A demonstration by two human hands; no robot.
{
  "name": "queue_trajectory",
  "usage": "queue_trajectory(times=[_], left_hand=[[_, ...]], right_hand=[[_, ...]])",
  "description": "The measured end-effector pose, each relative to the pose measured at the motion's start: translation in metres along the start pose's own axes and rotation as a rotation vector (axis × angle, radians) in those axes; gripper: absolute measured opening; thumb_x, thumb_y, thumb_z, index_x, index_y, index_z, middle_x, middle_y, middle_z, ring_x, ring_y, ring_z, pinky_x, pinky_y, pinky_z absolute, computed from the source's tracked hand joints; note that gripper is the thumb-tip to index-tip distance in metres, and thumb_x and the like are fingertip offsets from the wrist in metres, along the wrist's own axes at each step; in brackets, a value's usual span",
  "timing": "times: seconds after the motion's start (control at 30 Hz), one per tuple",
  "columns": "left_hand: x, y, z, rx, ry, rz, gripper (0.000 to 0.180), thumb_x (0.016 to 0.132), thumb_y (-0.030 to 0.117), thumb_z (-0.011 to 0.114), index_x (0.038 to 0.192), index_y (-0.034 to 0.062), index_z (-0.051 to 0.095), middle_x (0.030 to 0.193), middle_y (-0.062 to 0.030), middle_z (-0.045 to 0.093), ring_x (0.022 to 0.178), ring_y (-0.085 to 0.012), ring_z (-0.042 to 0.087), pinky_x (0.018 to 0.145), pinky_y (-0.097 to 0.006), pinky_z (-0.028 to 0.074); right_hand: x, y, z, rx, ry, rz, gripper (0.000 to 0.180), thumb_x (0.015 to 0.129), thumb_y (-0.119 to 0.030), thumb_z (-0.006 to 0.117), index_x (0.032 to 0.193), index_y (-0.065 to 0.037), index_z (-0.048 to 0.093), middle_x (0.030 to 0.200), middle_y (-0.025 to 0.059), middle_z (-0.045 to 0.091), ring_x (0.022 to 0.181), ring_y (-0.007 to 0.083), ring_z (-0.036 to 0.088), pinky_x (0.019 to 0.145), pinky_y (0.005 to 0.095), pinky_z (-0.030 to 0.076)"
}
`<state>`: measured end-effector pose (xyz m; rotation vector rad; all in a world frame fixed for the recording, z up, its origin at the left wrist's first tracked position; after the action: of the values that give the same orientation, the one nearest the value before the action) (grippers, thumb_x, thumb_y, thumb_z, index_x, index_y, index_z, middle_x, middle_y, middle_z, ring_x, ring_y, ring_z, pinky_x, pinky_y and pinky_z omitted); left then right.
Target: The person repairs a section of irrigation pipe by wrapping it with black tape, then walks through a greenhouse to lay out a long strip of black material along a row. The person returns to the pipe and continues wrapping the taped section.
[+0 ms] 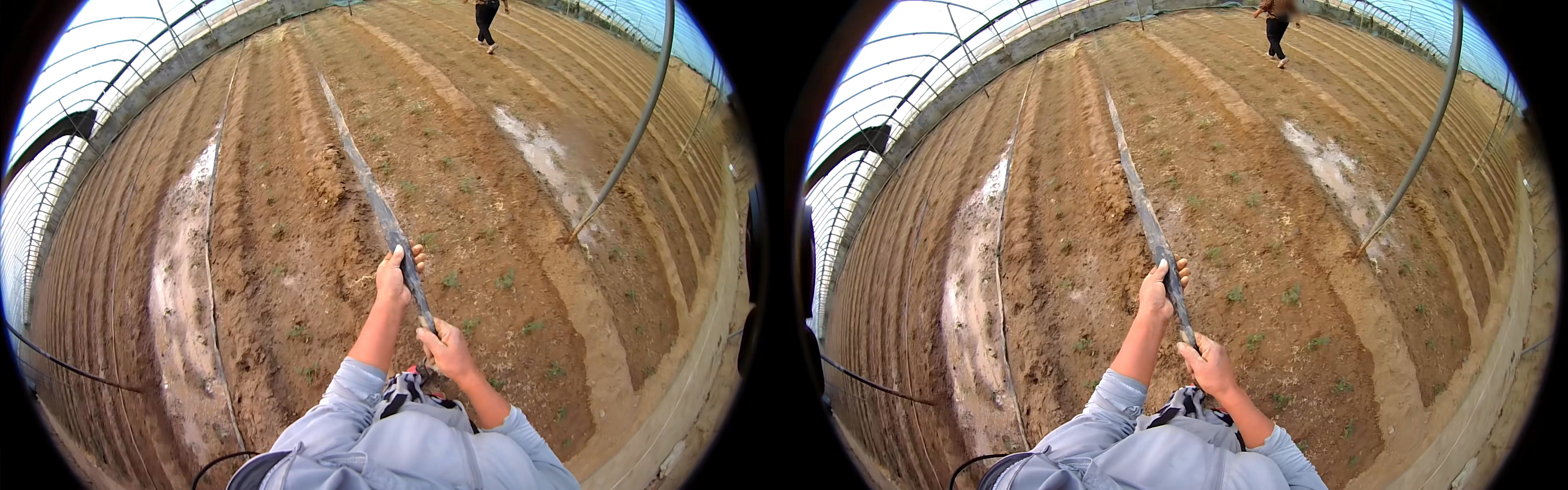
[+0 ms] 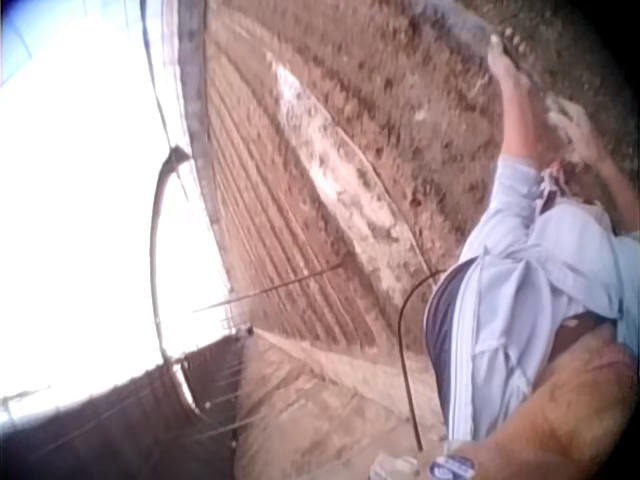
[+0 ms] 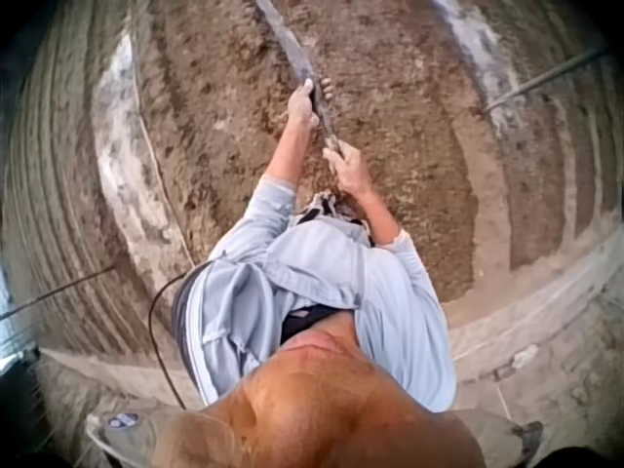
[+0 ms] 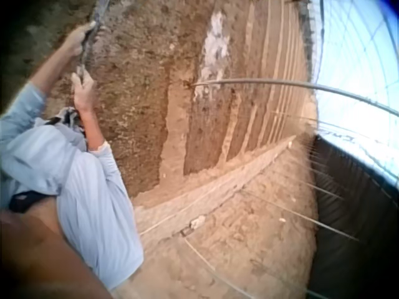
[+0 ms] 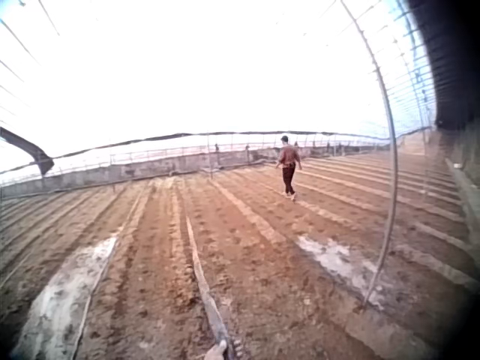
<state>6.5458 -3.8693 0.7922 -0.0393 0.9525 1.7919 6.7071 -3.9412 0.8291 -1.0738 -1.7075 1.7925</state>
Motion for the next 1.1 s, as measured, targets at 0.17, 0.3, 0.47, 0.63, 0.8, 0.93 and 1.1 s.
queue_trajectory(times=[0.17,0.3,0.47,0.63,0.8,0.93,1.1], left_hand=[[0.016,-0.006,-0.037,0.21,0.182,0.064,0.015,0.091,0.003,0.05,0.103,-0.0021,0.058,0.081,-0.0084,0.062,0.066,-0.0187,0.059,0.059,-0.033,0.05],[0.038,-0.011,-0.057,0.102,0.296,0.017,0.015,0.09,0.0,0.047,0.1,-0.0005,0.057,0.078,-0.0066,0.058,0.065,-0.0197,0.057,0.059,-0.033,0.048],[0.032,-0.007,-0.034,0.173,0.119,0.037,0.009,0.086,0.007,0.062,0.092,0.0012,0.058,0.069,-0.0019,0.059,0.056,-0.0152,0.055,0.053,-0.03,0.047],[0.012,0.001,-0.021,0.483,0.106,0.215,0.011,0.078,-0.003,0.066,0.085,-0.0002,0.059,0.071,-0.0068,0.063,0.056,-0.0134,0.06,0.048,-0.027,0.049],[0.008,0.013,-0.014,1.027,0.131,0.445,0.013,0.07,0.001,0.069,0.079,-0.0027,0.061,0.068,-0.0073,0.063,0.058,-0.0144,0.059,0.055,-0.03,0.047],[0.003,0.015,-0.025,1.055,0.155,0.444,0.016,0.068,0.006,0.071,0.077,-0.0028,0.062,0.069,-0.0094,0.064,0.062,-0.0172,0.061,0.061,-0.032,0.048],[0.015,0.004,-0.038,1.004,0.123,0.357,0.019,0.071,0.006,0.069,0.086,-0.0044,0.063,0.071,-0.0099,0.065,0.06,-0.016,0.061,0.057,-0.031,0.048]], right_hand=[[-0.013,-0.013,-0.003,-0.814,0.237,-0.408,0.016,0.088,-0.022,0.058,0.088,-0.006,0.055,0.063,0.0115,0.059,0.058,0.028,0.061,0.049,0.0393,0.046],[-0.017,-0.005,0.001,-0.97,0.194,-0.371,0.015,0.088,-0.022,0.057,0.088,-0.007,0.053,0.071,0.0144,0.062,0.063,0.034,0.062,0.053,0.0429,0.049],[-0.017,-0.012,-0.002,-0.788,0.263,-0.322,0.02,0.088,-0.024,0.058,0.088,-0.004,0.057,0.074,0.0178,0.062,0.067,0.0384,0.06,0.057,0.046,0.047],[-0.024,-0.003,-0.009,-0.688,0.236,-0.206,0.024,0.089,-0.025,0.057,0.09,-0.001,0.057,0.074,0.0222,0.06,0.069,0.0416,0.059,0.058,0.0492,0.044],[-0.021,0.0,-0.01,-0.528,0.183,-0.157,0.028,0.09,-0.026,0.055,0.095,0.001,0.059,0.072,0.0233,0.06,0.07,0.0427,0.059,0.058,0.0488,0.043],[-0.025,0.005,-0.004,-0.442,0.177,-0.163,0.028,0.09,-0.027,0.055,0.09,0.001,0.057,0.069,0.0234,0.058,0.069,0.0427,0.059,0.058,0.0491,0.043],[-0.021,0.005,-0.006,-0.483,0.165,-0.134,0.028,0.09,-0.028,0.054,0.082,-0.002,0.054,0.065,0.0212,0.057,0.067,0.0425,0.058,0.056,0.0508,0.041]])
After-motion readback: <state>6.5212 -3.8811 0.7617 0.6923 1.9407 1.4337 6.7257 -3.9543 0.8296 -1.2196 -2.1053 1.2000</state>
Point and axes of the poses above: each hand's wrist, its own x-axis towards the middle knuckle, its own z-axis out of the palm, y = z × x, the point moved 6 cm from there along x, towards the middle knuckle
